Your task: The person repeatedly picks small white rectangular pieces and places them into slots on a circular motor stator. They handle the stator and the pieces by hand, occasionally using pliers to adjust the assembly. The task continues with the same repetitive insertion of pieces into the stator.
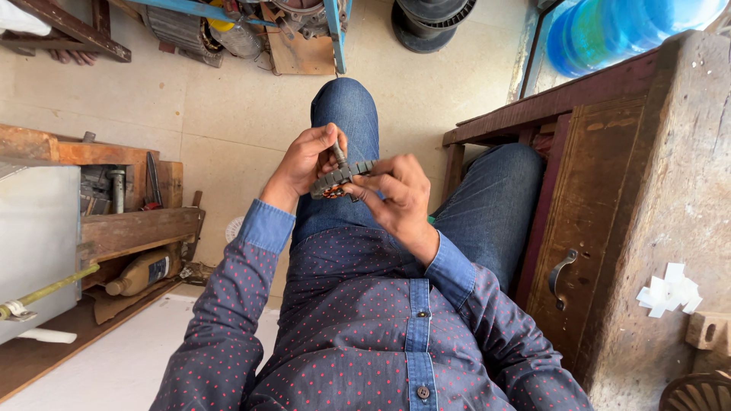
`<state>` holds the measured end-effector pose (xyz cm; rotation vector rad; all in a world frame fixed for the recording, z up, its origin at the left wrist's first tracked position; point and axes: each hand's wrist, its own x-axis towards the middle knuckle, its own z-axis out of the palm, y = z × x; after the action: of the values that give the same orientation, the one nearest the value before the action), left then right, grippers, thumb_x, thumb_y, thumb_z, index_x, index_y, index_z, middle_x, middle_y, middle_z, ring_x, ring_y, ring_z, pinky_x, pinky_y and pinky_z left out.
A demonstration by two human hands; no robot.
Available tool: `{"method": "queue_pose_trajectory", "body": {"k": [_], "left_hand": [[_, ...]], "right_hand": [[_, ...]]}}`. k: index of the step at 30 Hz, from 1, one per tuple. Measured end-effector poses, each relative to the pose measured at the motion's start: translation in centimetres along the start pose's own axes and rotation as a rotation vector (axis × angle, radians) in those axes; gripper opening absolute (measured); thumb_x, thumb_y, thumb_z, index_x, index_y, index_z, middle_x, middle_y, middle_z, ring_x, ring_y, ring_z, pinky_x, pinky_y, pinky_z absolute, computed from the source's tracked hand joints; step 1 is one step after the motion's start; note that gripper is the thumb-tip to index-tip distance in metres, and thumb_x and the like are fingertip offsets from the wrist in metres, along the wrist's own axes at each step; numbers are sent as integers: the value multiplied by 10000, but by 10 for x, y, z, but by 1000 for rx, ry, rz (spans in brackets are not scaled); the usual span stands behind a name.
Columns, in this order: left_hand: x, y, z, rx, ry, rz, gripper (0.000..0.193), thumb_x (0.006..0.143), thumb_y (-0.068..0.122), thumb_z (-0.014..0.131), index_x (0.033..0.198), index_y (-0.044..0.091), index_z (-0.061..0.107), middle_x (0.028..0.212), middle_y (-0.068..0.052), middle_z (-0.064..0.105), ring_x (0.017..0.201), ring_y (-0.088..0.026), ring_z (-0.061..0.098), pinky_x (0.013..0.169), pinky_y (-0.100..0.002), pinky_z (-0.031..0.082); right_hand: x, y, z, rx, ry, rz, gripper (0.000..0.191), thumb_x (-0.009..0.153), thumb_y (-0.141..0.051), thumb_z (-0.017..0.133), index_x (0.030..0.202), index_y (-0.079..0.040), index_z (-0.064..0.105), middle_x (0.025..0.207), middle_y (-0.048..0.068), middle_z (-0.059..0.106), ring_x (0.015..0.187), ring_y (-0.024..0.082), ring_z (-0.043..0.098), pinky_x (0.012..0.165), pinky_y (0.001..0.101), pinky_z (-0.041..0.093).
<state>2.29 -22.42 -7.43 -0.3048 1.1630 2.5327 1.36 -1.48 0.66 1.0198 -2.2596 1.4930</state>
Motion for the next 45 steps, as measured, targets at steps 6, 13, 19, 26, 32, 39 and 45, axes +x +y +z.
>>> {"method": "queue_pose_trajectory", "body": {"k": [6, 13, 19, 26, 32, 39, 45], "left_hand": [[4, 0, -8, 25, -44, -57, 346, 1074, 378, 577, 939, 70, 657, 720, 16, 597, 556, -47, 521, 462, -197, 378], [3, 9, -11, 114, -46, -161, 373, 1048, 423, 580, 974, 72, 683, 716, 24, 601, 566, -48, 531, 468, -195, 381], [-29, 31, 30, 1059, 468, 448, 283, 1012, 303, 693, 1067, 26, 676, 857, -33, 667, 749, -130, 635, 660, -287, 509], [-84, 49, 84, 1227, 220, 610, 292, 842, 95, 817, 1100, 28, 699, 952, -99, 664, 820, -237, 641, 708, -348, 526], [-78, 48, 83, 1155, 297, 427, 228, 824, 31, 801, 1039, 19, 727, 927, -93, 674, 729, -200, 661, 657, -328, 536], [-85, 46, 85, 1227, 275, 442, 317, 814, 77, 820, 1096, 12, 690, 927, -118, 646, 793, -253, 661, 702, -369, 548], [-87, 49, 94, 1363, 254, 574, 281, 866, 82, 773, 1131, 30, 694, 999, -132, 648, 963, -345, 635, 836, -452, 519]], "right_hand": [[7, 7, -4, 92, -76, 20, 256, 748, -211, 907, 850, -115, 693, 1135, 131, 702, 1062, 308, 648, 956, 387, 486], [1, 16, 0, 149, -163, 158, 528, 753, -248, 916, 1196, -56, 702, 1019, 55, 744, 982, 214, 686, 860, 334, 559], [-4, 23, 1, 149, -151, 164, 503, 747, -236, 927, 1173, -68, 720, 1019, 53, 745, 957, 195, 708, 824, 313, 580], [-1, 26, 6, 112, -194, 147, 558, 753, -224, 924, 1249, -77, 713, 1050, 55, 763, 950, 198, 712, 840, 316, 585], [3, 27, -11, 224, -301, 95, 667, 812, -176, 878, 1412, -73, 605, 1204, 89, 751, 1112, 222, 722, 967, 344, 592], [1, 24, -4, 200, -253, 151, 613, 843, -132, 877, 1401, -98, 624, 1152, 71, 775, 1065, 206, 766, 943, 319, 607], [2, 24, -9, 185, -335, 141, 669, 827, -103, 881, 1428, -71, 590, 1167, 89, 772, 1035, 180, 757, 916, 321, 601]]}}
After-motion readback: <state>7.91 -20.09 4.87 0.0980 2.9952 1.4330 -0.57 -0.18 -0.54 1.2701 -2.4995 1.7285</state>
